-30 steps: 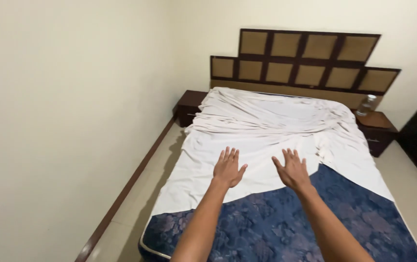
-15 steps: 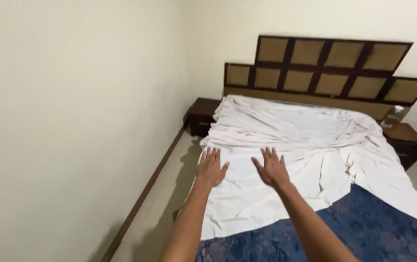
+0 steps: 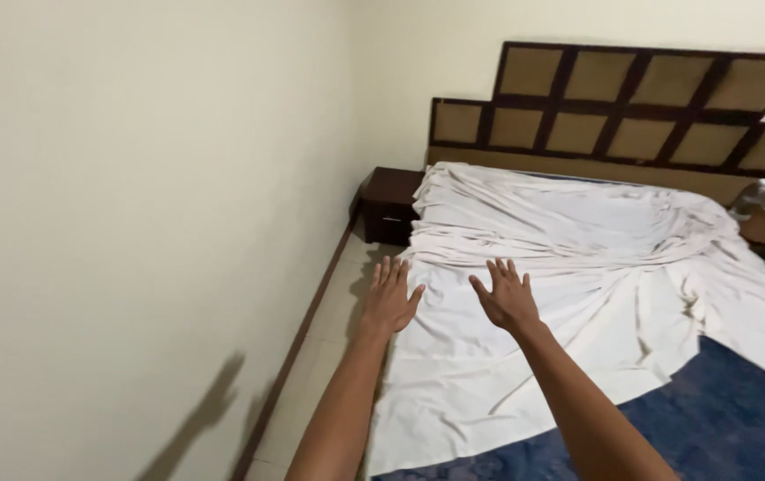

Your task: The person smooths a white bed sheet over a mattress by hand, repeatedly patting and pressing the fabric to remove wrinkles. The person works along the sides and top of the bed, ensuring the sheet is flat and aligned with the mattress edges.

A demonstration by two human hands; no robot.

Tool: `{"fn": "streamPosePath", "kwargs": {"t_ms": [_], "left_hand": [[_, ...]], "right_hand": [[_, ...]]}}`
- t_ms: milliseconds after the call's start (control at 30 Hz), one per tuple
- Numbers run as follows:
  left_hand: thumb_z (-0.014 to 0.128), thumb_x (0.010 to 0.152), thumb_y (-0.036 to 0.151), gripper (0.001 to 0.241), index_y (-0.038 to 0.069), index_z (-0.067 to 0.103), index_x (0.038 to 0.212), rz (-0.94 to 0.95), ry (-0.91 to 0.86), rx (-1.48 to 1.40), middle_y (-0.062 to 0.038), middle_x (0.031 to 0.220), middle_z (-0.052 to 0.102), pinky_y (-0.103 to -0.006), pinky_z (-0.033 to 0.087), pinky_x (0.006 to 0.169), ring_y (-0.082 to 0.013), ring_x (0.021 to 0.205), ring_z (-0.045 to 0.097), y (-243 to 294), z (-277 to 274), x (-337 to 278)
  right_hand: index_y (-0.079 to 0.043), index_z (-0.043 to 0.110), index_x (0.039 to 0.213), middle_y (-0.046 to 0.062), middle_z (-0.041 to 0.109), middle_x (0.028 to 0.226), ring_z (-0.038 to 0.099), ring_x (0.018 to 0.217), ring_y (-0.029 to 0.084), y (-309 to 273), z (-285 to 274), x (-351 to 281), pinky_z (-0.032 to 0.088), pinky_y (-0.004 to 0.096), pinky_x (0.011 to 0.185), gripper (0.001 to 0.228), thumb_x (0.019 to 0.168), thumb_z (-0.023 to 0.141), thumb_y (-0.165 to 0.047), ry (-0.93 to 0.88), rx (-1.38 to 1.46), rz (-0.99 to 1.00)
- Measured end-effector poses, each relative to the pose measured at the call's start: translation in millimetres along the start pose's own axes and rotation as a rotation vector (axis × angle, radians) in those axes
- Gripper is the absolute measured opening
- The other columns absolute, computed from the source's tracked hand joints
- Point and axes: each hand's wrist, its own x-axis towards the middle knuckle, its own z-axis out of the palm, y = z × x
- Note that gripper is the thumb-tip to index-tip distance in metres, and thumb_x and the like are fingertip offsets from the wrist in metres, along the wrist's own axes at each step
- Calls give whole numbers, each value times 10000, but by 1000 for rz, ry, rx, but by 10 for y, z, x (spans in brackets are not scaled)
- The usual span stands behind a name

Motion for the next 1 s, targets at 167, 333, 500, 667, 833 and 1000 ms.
{"fn": "streamPosePath", "kwargs": {"t_ms": [167, 333, 500, 667, 833, 1000], "left_hand": [[289, 1054, 568, 805, 16, 131, 1618, 17, -114, 48, -146, 1703, 148, -424, 22, 1282, -317, 1582, 59, -902, -347, -143], [286, 1047, 562, 795, 29, 119, 1613, 27, -148, 46, -132, 1702, 133, -416, 10, 1274, -287, 1574, 61, -1652, -736, -119], [286, 1065, 531, 760, 46, 146, 1633, -16, -167, 91, -124, 1699, 176, -417, 19, 1297, -291, 1584, 83, -2108, -1041, -132], [289, 1071, 536, 745, 38, 172, 1613, 9, -165, 34, -116, 1701, 178, -411, 10, 1295, -292, 1595, 58, -2569, -654, 176], [282, 1055, 542, 767, 36, 162, 1619, -3, -213, 30, -115, 1701, 174, -418, 7, 1285, -294, 1582, 59, -2850, -489, 544], [284, 1079, 554, 761, 28, 164, 1616, 51, -225, 78, -138, 1708, 163, -407, -2, 1298, -305, 1595, 48, -3145, -113, 1517]], "right_hand": [[-76, 353, 1574, 151, 291, 1665, 147, 1575, 336, -639, 505, 93, 124, 586, 1248, 804, 1002, 387, -640, 30, 39, 50], [-79, 373, 1571, 159, 309, 1661, 166, 1573, 349, -1230, 821, 322, 149, 600, 1238, 809, 990, 401, -641, 44, 38, 95], [-77, 356, 1572, 167, 286, 1660, 163, 1564, 350, -1628, 1127, 607, 134, 597, 1237, 809, 999, 386, -647, 8, 16, 95], [-94, 378, 1570, 153, 299, 1669, 179, 1572, 336, -1806, 1429, 872, 150, 587, 1249, 808, 988, 383, -655, -3, 4, 122], [-89, 367, 1572, 156, 284, 1670, 159, 1575, 335, -1740, 1764, 1331, 140, 586, 1249, 810, 993, 385, -655, -38, 26, 131], [-101, 347, 1578, 140, 267, 1670, 137, 1575, 332, -1380, 2075, 2024, 132, 589, 1241, 817, 983, 388, -661, -53, 8, 200]]}}
